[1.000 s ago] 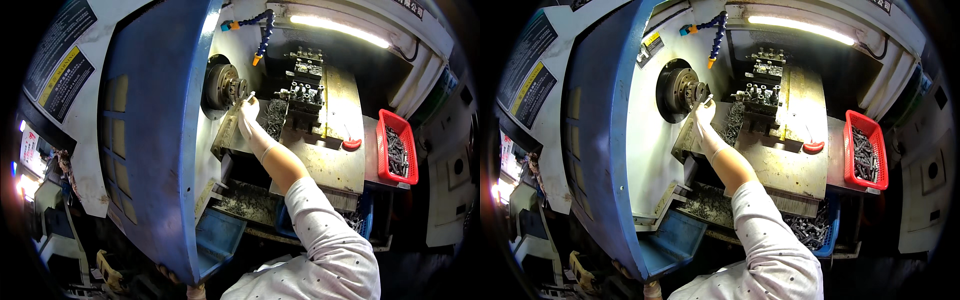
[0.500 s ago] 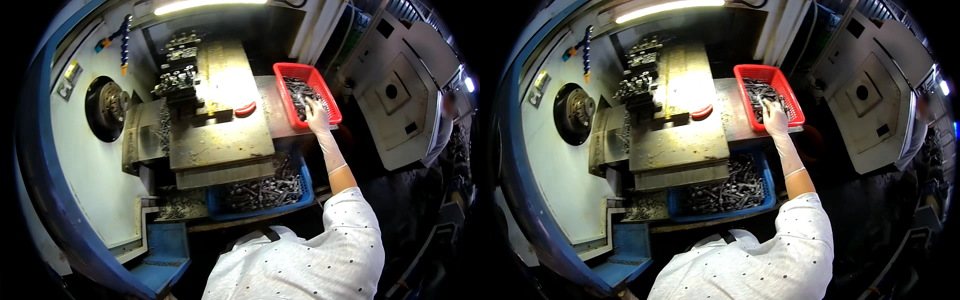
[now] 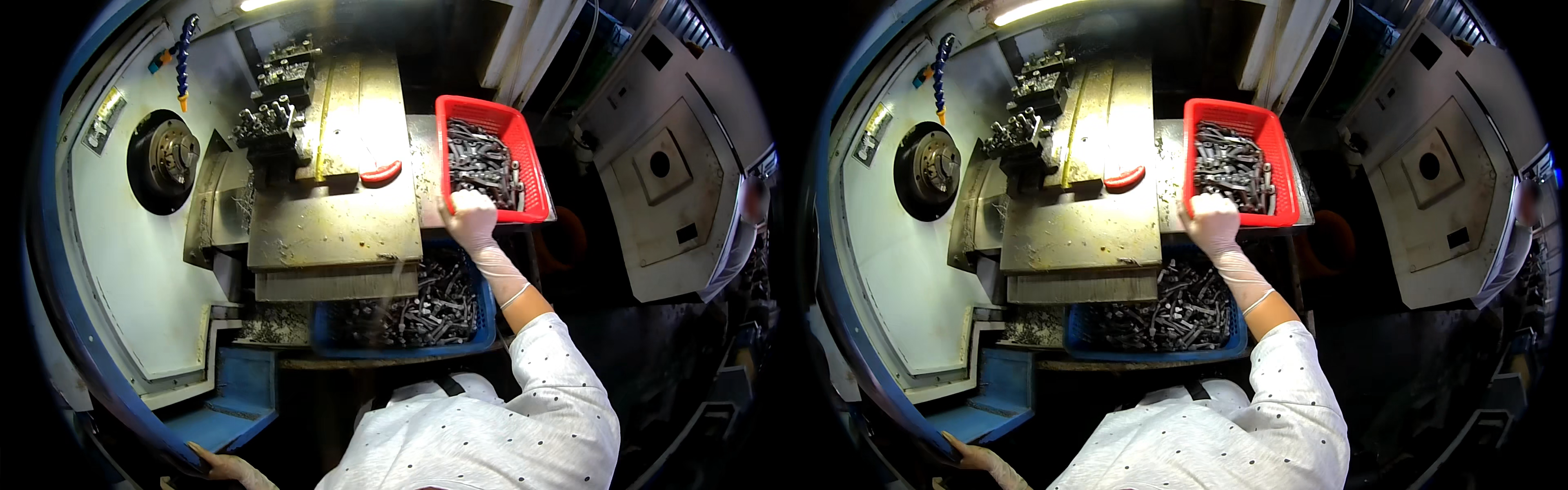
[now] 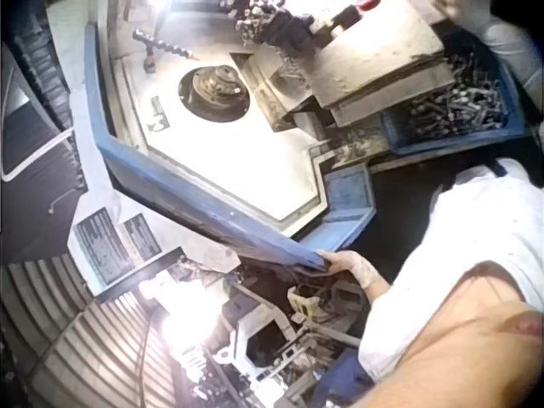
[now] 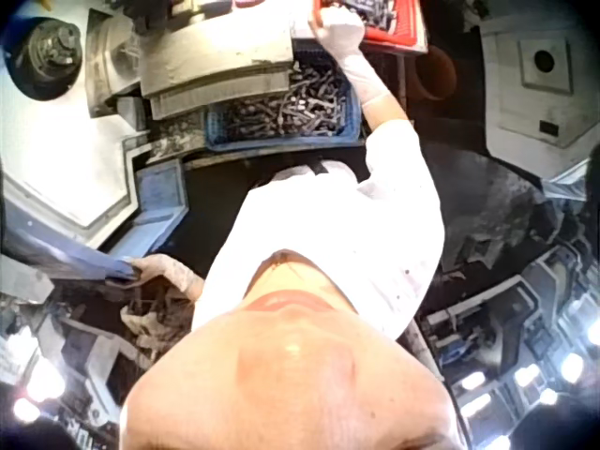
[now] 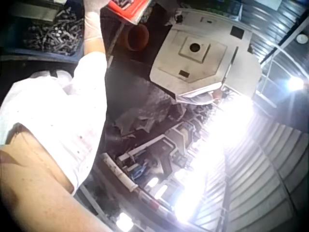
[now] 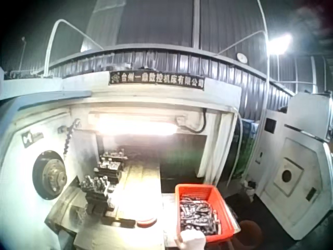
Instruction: The person operates a CNC lathe, opening and closing the machine door, loading metal parts into the chuck, and using a wrench to tighten the chuck. They also spray coolant onto the chuck and handle small metal parts, placing them into a red basket.
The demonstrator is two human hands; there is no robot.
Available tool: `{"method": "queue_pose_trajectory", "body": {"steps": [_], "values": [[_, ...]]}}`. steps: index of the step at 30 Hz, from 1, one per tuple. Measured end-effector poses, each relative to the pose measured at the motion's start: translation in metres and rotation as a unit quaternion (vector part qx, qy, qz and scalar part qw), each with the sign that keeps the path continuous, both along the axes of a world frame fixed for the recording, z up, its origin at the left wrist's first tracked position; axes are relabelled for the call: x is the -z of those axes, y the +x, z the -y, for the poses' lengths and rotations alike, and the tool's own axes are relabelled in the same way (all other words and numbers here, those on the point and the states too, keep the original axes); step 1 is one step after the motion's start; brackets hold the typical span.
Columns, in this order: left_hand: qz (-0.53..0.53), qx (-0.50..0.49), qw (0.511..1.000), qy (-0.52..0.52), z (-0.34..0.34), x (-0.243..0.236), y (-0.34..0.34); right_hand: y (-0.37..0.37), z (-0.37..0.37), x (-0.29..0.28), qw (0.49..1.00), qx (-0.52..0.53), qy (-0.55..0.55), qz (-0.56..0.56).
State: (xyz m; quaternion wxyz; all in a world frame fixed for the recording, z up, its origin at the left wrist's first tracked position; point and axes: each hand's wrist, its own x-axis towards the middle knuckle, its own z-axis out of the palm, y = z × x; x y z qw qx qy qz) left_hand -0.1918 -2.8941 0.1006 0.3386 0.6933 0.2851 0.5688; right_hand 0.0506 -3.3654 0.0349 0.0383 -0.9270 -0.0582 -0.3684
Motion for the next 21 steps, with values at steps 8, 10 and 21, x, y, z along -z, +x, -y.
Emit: {"method": "queue_pose_trajectory", "body": {"steps": [8,10,21], "values": [[0.009,-0.009,0.988,0.153,0.000,-0.005,0.016,-0.004,-0.025,-0.006,0.989,-0.122,0.047,-0.075],[-0.045,0.006,0.989,0.143,0.001,-0.006,0.010,-0.006,-0.007,-0.010,0.954,-0.232,0.163,-0.100],[-0.047,-0.004,0.992,0.115,0.003,-0.009,0.004,-0.160,0.111,0.152,0.756,0.184,0.114,-0.618]]}}
